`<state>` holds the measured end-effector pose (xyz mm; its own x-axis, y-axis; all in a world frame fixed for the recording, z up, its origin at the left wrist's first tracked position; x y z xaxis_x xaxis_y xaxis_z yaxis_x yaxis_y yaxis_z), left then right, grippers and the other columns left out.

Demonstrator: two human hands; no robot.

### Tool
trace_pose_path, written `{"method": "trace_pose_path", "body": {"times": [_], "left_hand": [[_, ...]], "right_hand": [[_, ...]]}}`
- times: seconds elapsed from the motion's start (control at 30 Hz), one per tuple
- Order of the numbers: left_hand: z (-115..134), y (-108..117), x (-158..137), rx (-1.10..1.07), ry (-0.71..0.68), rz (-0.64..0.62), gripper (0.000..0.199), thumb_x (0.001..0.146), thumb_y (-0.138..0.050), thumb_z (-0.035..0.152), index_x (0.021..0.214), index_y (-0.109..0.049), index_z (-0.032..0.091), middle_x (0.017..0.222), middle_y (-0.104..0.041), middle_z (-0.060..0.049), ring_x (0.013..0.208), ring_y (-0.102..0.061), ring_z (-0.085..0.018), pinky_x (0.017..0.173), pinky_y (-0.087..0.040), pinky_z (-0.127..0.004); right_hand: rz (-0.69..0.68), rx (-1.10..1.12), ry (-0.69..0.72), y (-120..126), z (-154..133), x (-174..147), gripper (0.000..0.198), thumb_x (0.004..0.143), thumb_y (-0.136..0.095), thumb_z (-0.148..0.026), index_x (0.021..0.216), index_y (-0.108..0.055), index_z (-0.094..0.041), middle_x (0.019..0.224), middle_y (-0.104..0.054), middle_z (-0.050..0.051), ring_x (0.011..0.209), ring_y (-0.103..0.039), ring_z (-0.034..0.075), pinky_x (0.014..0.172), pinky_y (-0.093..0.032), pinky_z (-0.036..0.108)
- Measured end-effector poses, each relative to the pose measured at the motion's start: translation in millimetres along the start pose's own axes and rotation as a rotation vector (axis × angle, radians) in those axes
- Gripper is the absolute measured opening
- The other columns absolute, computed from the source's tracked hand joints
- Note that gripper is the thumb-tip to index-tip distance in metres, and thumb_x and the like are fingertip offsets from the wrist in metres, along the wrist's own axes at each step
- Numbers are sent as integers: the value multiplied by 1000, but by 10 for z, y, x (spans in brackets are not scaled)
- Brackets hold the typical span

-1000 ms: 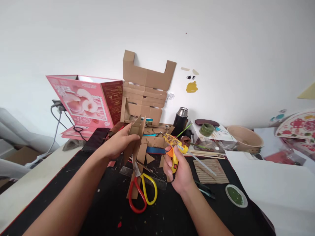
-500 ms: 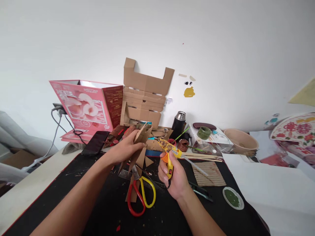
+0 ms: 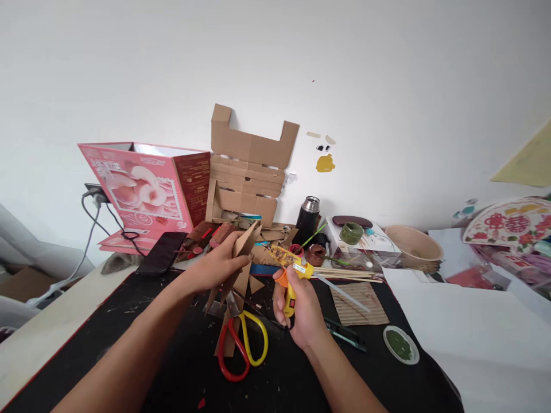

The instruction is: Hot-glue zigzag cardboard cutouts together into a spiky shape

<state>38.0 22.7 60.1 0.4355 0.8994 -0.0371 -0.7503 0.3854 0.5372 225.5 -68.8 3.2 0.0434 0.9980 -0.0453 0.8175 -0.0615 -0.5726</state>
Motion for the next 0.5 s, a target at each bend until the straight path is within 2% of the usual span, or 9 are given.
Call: {"method": "trace_pose_path", "body": {"times": [0.1,0.23,0.4,0.5], "left_hand": [[78,-18,-29,8,-10,-30,62,90,-63,52,142,-47,23,95,-65,0,77,-66,-22,67,-54,-32],[191,-58,-65,1,-19,-28,66,88,-65,55,142,-49,21,96,-68,-1,82,-68,-24,75,-56,-35],[267,-104,-101,-8,40,-43,68,86,-66,58,141,-49,22,85,-68,1,74,-67,-25,69,-55,-35],[310,-136,-117,6,16,-47,66,86,-67,59,139,-51,22,92,-69,-1,77,-67,-24,68,-55,-34]], "right_hand": [[54,-125,48,8,-1,9,64,82,-75,-79,92,-68,-16,46,-55,-6,30,-45,9,31,-29,18],[80,-262,84,-10,-16,-25,67,79,-74,-83,88,-65,-17,41,-51,-7,30,-43,10,33,-30,19],[123,-421,185,-2,-57,-57,66,84,-68,-84,77,-63,-19,38,-44,-8,31,-45,10,36,-31,21],[152,-484,210,50,-39,-35,64,88,-64,-83,75,-62,-20,38,-44,-7,32,-45,11,37,-32,22]]}}
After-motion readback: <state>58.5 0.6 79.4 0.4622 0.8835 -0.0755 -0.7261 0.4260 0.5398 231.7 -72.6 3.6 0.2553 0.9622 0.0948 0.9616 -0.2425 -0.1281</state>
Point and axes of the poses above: each hand's wrist, its own x-axis towards the middle knuckle, its own y-axis out of the back of the hand, z = x × y, the point moved 2 cm from there along x, towards the middle knuckle
